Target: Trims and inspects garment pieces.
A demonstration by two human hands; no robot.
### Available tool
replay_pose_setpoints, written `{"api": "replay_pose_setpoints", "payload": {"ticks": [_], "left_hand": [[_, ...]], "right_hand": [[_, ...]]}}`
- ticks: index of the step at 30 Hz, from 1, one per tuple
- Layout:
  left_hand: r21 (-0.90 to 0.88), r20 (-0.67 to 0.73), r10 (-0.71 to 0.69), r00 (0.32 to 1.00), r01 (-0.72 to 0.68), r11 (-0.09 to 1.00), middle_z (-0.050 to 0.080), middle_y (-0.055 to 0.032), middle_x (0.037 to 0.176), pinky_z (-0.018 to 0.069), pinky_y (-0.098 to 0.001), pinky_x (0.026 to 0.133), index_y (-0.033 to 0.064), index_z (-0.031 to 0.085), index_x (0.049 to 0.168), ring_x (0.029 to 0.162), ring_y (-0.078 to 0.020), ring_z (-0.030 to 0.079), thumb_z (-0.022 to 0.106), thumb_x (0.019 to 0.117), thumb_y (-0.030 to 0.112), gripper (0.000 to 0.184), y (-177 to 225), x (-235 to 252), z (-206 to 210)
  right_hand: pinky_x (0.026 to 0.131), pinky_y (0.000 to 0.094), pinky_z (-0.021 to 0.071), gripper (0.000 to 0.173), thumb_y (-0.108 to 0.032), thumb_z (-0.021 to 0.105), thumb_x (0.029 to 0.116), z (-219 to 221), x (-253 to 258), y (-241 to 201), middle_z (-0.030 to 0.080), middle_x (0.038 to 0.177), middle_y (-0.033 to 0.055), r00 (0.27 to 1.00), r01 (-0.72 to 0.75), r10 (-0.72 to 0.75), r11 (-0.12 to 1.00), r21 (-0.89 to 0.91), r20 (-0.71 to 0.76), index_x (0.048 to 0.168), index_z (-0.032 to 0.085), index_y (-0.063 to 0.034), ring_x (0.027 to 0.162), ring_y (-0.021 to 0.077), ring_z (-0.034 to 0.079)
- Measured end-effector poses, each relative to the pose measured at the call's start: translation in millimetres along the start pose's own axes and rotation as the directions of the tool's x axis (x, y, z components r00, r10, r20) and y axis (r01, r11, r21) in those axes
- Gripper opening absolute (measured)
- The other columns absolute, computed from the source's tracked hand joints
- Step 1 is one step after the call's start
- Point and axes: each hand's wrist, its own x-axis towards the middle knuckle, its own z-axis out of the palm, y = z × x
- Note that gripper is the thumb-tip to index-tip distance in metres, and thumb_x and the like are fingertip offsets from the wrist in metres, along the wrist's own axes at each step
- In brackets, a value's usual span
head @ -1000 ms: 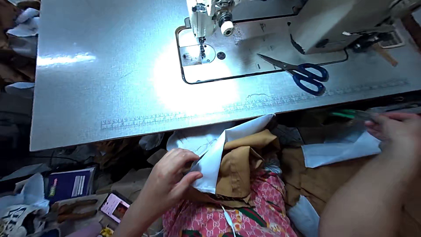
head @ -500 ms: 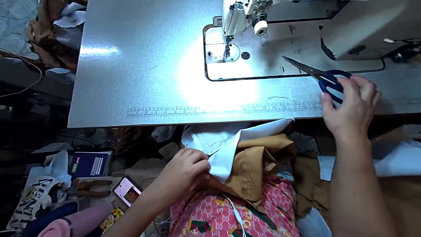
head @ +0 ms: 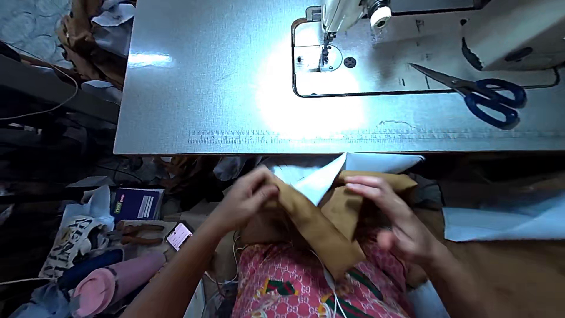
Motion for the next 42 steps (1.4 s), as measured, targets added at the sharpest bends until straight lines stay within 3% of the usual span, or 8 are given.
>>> {"api": "replay_pose_setpoints", "payload": {"ticks": [5,8,13,16,21,26,34,42], "left_hand": [[-0.345,-0.086,-0.343,0.935,0.295,0.891,0.064,0.0059,0.08,0.0536,-0.019,0.064,0.0139,0.053,0.107,0.069,0.0002,0.062,0.036,0.1105,0.016,0.018,2.2,24.6,-13.2],[-0.26,-0.018,-0.324,0.946,0.308,0.915,0.064,0.0067,0.081,0.0512,-0.0174,0.06,0.0148,0.055,0.109,0.068,0.0008,0.061,0.042,0.108,0.024,0.015,1.0,29.2,-25.6],[-0.293,0.145,-0.068,0.987,0.108,0.95,0.07,0.0083,0.105,0.058,-0.0228,0.08,0.0168,0.056,0.126,0.095,-0.0019,0.067,0.055,0.0819,0.083,0.08,13.9,43.0,-35.3],[-0.401,0.384,0.058,0.922,0.11,0.91,0.071,0.0071,0.114,0.0578,-0.0232,0.087,0.0107,0.056,0.137,0.102,-0.0014,0.067,0.067,0.0784,0.077,0.089,37.5,63.7,-28.1],[-0.572,0.296,0.103,0.95,0.091,0.815,0.072,0.0073,0.092,0.0593,-0.0202,0.076,0.0148,0.061,0.103,0.085,-0.0003,0.069,0.059,0.0952,0.005,0.013,77.8,78.5,-13.5],[-0.464,0.073,0.003,0.997,0.031,0.885,0.067,0.0038,0.093,0.0585,-0.0191,0.074,0.0089,0.051,0.115,0.082,-0.0004,0.067,0.048,0.1025,0.003,0.014,99.7,67.0,10.8],[-0.396,0.057,0.155,0.986,-0.12,0.91,0.068,-0.0017,0.101,0.0589,-0.0198,0.081,-0.0015,0.049,0.128,0.092,-0.0014,0.068,0.079,0.0853,0.013,0.054,102.5,56.0,26.5],[-0.448,0.03,0.073,0.997,-0.052,0.892,0.068,0.0001,0.092,0.057,-0.0156,0.073,-0.0007,0.057,0.121,0.081,0.0009,0.066,0.055,0.1012,0.0,0.02,101.9,56.6,21.4]], "right_hand": [[0.109,0.0565,0.0387,0.057,-0.056,0.056,0.0955,20.4,26.0,-10.6,0.073,0.101,0.0047,0.995,0.005,-0.026,0.977,-0.215,-0.098,0.12,0.067,-0.0057,0.102,0.0163,0.068],[0.095,0.0345,0.046,0.017,-0.02,0.064,0.0937,24.4,46.5,-20.3,0.069,0.085,0.003,0.977,-0.006,-0.023,0.991,-0.134,-0.214,0.09,0.072,-0.0054,0.087,0.0092,0.064],[0.086,0.0098,0.0529,0.023,-0.009,0.057,0.097,1.3,64.8,-40.8,0.067,0.108,-0.0076,0.981,0.045,-0.024,0.993,0.107,-0.192,0.118,0.065,-0.0062,0.101,-0.0095,0.061],[0.079,0.0061,0.0505,0.019,-0.016,0.053,0.1005,-13.8,69.7,-51.2,0.065,0.101,-0.0137,0.99,0.094,-0.073,0.98,0.178,-0.117,0.117,0.063,-0.0114,0.093,-0.0133,0.059],[0.08,0.0065,0.0488,0.012,-0.015,0.052,0.1011,-23.3,67.4,-55.9,0.06,0.097,-0.0132,0.984,0.069,-0.046,0.988,0.137,-0.169,0.105,0.063,-0.0157,0.093,-0.0107,0.057],[0.08,0.0099,0.05,0.031,-0.05,0.052,0.1043,-15.5,66.3,-69.0,0.06,0.097,-0.0172,0.958,0.016,0.018,0.993,0.118,-0.288,0.101,0.065,-0.0221,0.095,-0.0102,0.058],[0.078,0.0105,0.0537,0.01,-0.019,0.058,0.1005,-3.0,71.7,-77.7,0.062,0.098,-0.016,0.918,-0.002,0.058,0.99,0.141,-0.391,0.102,0.067,-0.0186,0.093,-0.0078,0.061],[0.071,0.0077,0.0524,0.008,-0.025,0.058,0.1027,-0.9,73.4,-82.9,0.062,0.092,-0.0193,0.93,-0.028,0.087,0.985,0.168,-0.357,0.102,0.066,-0.0222,0.083,-0.0105,0.061]]}}
